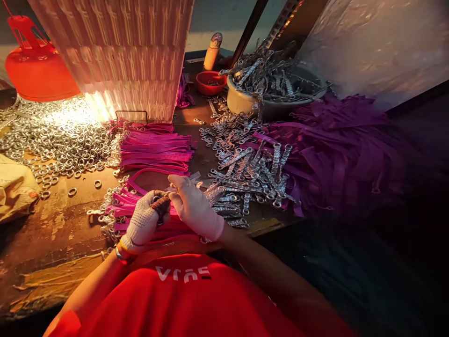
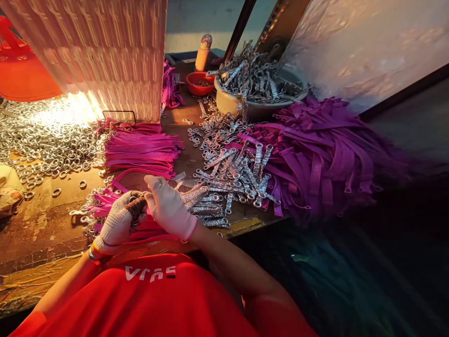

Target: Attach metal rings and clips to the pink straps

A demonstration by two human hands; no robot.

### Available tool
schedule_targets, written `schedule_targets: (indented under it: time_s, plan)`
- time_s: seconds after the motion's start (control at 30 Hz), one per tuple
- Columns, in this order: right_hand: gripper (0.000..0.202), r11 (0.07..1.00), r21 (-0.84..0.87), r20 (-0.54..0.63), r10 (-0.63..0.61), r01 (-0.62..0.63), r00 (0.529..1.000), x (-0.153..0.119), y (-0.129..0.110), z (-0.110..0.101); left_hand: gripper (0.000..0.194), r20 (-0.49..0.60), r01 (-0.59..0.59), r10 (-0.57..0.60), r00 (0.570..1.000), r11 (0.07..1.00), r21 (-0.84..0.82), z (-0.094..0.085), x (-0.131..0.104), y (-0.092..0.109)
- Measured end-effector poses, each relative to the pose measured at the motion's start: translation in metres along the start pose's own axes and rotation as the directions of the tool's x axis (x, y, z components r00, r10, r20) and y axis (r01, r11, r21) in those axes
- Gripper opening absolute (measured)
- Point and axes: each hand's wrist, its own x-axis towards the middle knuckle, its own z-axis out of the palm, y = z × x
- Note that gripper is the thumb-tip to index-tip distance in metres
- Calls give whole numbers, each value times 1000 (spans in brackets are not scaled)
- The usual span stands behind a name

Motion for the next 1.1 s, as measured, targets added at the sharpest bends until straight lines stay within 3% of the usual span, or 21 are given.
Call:
schedule_targets:
  time_s: [0.1, 0.17, 0.23, 0.3, 0.43, 0.5, 0.53, 0.6, 0.67, 0.73, 0.8, 0.9, 1.0, 1.03, 1.1]
  plan:
    - [40, 970, -197, 216, -100, 143, 971, 6, 0, -12, 21, 32, -140, 138, 990, 939, 314, -8, 4, 4]
    - [32, 924, -284, 394, -132, 257, 910, 12, 2, -21, 19, 62, -168, 156, 986, 892, 419, -12, 9, 6]
    - [25, 884, -339, 517, -109, 321, 849, 16, 3, -29, 22, 87, -114, 85, 993, 902, 416, -13, 13, 6]
    - [23, 888, -344, 552, -71, 305, 831, 16, 6, -36, 28, 125, -6, -39, 991, 940, 340, -10, 15, 8]
    - [26, 963, -265, 474, 78, 57, 877, 6, 15, -42, 29, 205, 186, -216, 955, 970, 154, -3, 29, 15]
    - [25, 965, -255, 385, 154, -56, 910, 1, 23, -42, 24, 242, 156, -211, 947, 961, 230, -2, 46, 20]
    - [25, 960, -260, 314, 186, -104, 931, -1, 29, -42, 22, 249, 75, -167, 954, 937, 341, -1, 58, 22]
    - [27, 946, -250, 149, 250, -208, 957, -4, 41, -41, 17, 266, -167, -5, 964, 769, 617, 1, 84, 23]
    - [29, 933, -198, 31, 314, -302, 949, -7, 53, -41, 14, 296, -315, 117, 948, 480, 818, 8, 110, 19]
    - [30, 934, -123, -3, 337, -335, 942, -10, 62, -42, 20, 279, -296, 98, 955, 291, 910, 16, 129, 12]
    - [32, 938, -78, -2, 339, -338, 941, -15, 68, -42, 26, 210, -213, 37, 977, 221, 952, 24, 140, 3]
    - [34, 929, -99, 12, 360, -357, 933, -20, 71, -41, 29, 157, -157, 16, 988, 210, 965, 29, 143, -4]
    - [32, 936, -109, 23, 340, -336, 940, -18, 70, -40, 18, 203, -208, 45, 978, 216, 954, 22, 135, 2]
    - [31, 950, -91, 23, 302, -299, 953, -16, 69, -39, 14, 231, -240, 64, 971, 262, 935, 18, 130, 6]
    - [29, 979, -47, 26, 200, -199, 979, -10, 65, -36, 15, 253, -248, 53, 966, 464, 850, 7, 118, 16]
